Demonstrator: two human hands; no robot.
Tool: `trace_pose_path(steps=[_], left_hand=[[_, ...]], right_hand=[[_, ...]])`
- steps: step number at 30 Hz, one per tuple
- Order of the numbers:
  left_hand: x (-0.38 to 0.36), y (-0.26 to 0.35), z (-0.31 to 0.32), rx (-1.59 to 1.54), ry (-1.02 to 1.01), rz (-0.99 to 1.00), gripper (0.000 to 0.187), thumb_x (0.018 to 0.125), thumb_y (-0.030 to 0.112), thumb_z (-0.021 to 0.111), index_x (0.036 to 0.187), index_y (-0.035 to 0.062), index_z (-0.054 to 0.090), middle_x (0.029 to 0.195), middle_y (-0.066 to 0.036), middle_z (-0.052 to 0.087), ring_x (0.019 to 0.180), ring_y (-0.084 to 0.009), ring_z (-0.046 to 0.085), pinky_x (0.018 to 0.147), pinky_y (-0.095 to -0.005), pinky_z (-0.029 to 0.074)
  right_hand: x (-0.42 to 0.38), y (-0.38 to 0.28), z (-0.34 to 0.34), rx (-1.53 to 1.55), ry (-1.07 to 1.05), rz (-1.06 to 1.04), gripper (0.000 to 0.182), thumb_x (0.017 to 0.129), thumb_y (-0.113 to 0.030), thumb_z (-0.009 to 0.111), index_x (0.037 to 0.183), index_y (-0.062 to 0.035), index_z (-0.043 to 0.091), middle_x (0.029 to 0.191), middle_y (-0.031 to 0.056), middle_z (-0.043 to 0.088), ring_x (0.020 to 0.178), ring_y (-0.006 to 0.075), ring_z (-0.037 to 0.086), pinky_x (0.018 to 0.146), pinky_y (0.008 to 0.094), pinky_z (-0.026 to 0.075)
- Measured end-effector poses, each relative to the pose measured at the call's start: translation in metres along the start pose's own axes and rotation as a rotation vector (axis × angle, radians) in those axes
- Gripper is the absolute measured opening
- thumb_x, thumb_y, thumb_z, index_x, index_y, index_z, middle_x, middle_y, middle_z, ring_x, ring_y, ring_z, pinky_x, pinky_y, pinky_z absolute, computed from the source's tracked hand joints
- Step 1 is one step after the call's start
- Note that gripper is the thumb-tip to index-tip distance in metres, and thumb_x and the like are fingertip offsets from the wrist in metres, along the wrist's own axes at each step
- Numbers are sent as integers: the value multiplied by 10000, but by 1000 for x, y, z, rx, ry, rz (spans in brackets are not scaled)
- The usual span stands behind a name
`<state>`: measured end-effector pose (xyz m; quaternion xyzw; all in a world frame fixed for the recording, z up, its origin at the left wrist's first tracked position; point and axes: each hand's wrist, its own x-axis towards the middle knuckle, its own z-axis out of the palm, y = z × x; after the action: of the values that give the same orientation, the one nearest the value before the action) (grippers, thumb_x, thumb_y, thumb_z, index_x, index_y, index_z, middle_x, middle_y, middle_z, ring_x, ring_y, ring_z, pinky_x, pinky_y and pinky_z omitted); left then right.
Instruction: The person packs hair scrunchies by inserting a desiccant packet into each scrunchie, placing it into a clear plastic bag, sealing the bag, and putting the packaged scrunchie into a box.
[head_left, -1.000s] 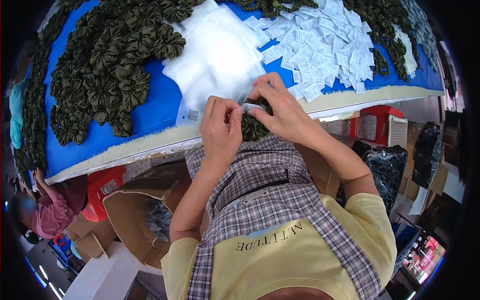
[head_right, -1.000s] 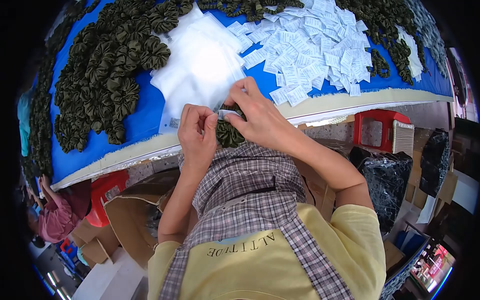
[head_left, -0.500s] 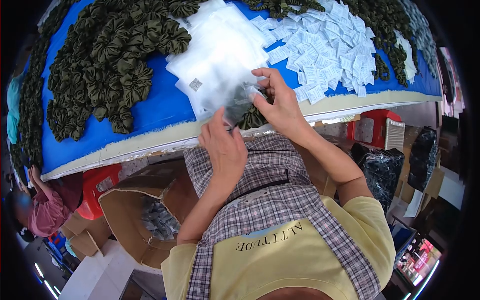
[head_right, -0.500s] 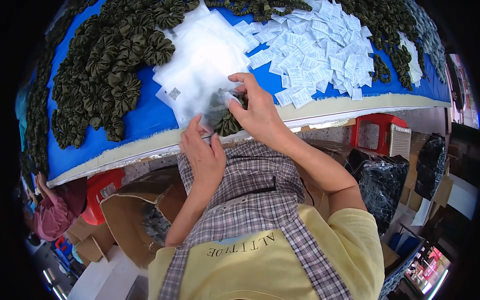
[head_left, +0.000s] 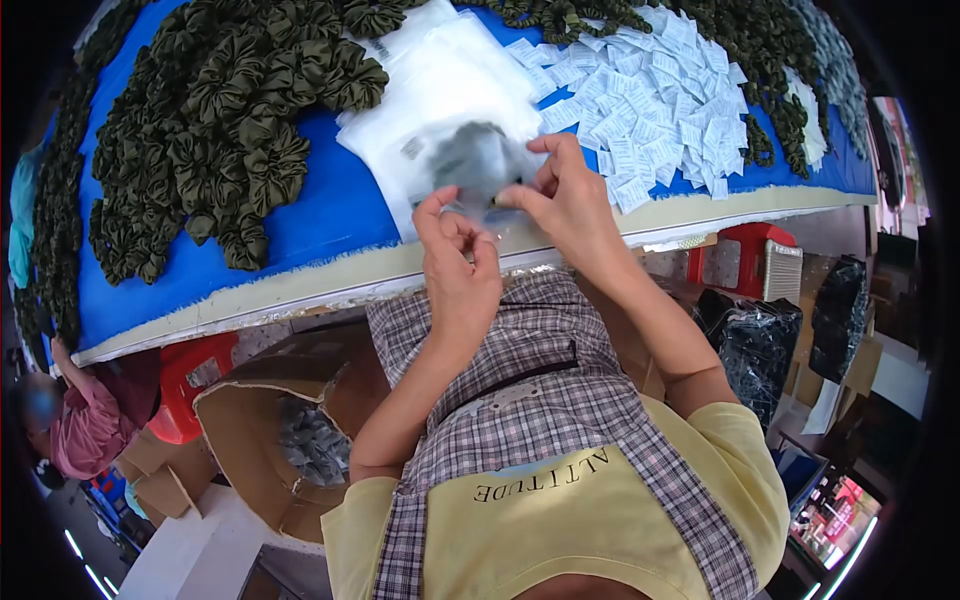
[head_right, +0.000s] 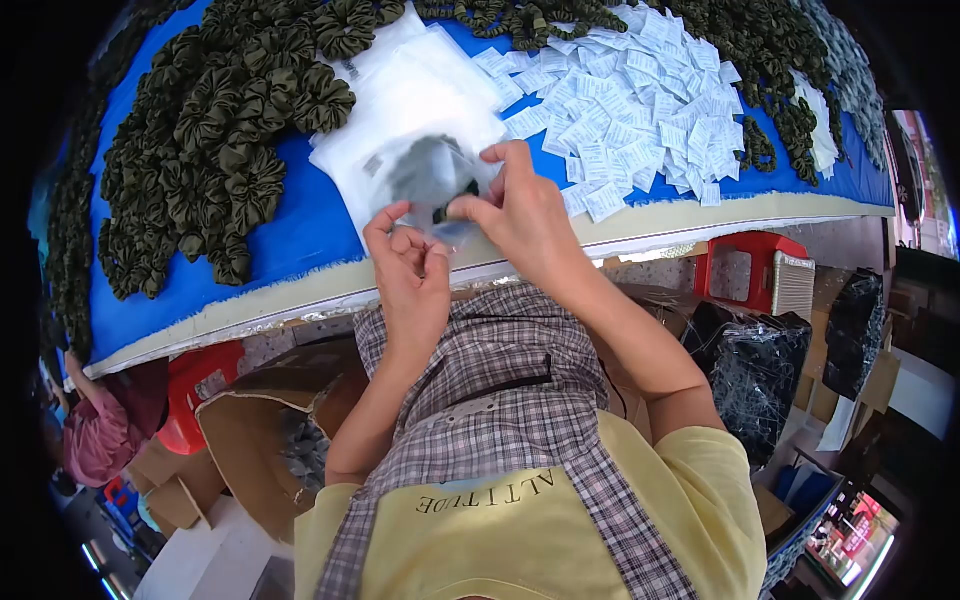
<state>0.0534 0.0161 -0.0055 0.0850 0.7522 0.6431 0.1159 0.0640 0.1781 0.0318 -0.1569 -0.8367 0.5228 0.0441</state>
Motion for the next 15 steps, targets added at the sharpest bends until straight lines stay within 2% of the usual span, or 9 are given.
trace_pose_path(steps=[4,5,9,15], left_hand=[[-15,4,4,-384,66,-113,583,872,-114,530,1407,17,337,916,-71,554,769,-131,579,704,-238,497],[-15,6,2,-380,69,-113,583,872,-114,530,1407,17,337,916,-71,554,769,-131,579,704,-238,497],[-15,20,-5,-120,121,-187,589,879,-86,547,1415,2,319,869,-79,563,672,-147,561,643,-290,496],[-3,22,-13,213,12,-208,579,878,-77,562,1403,-10,328,804,-69,555,643,-144,557,628,-278,500]], right_hand=[[7,-8,21,-260,158,161,518,799,-63,785,1266,-43,563,737,39,557,685,142,549,612,276,460],[7,-7,23,-257,154,160,518,799,-63,785,1266,-43,563,737,39,557,685,142,549,612,276,460],[-3,13,23,-368,260,-322,448,774,-30,770,1196,-56,623,669,6,516,677,157,536,657,277,459],[-8,34,7,-629,389,-475,378,761,13,737,1123,-69,668,662,-12,501,699,162,521,698,279,445]])
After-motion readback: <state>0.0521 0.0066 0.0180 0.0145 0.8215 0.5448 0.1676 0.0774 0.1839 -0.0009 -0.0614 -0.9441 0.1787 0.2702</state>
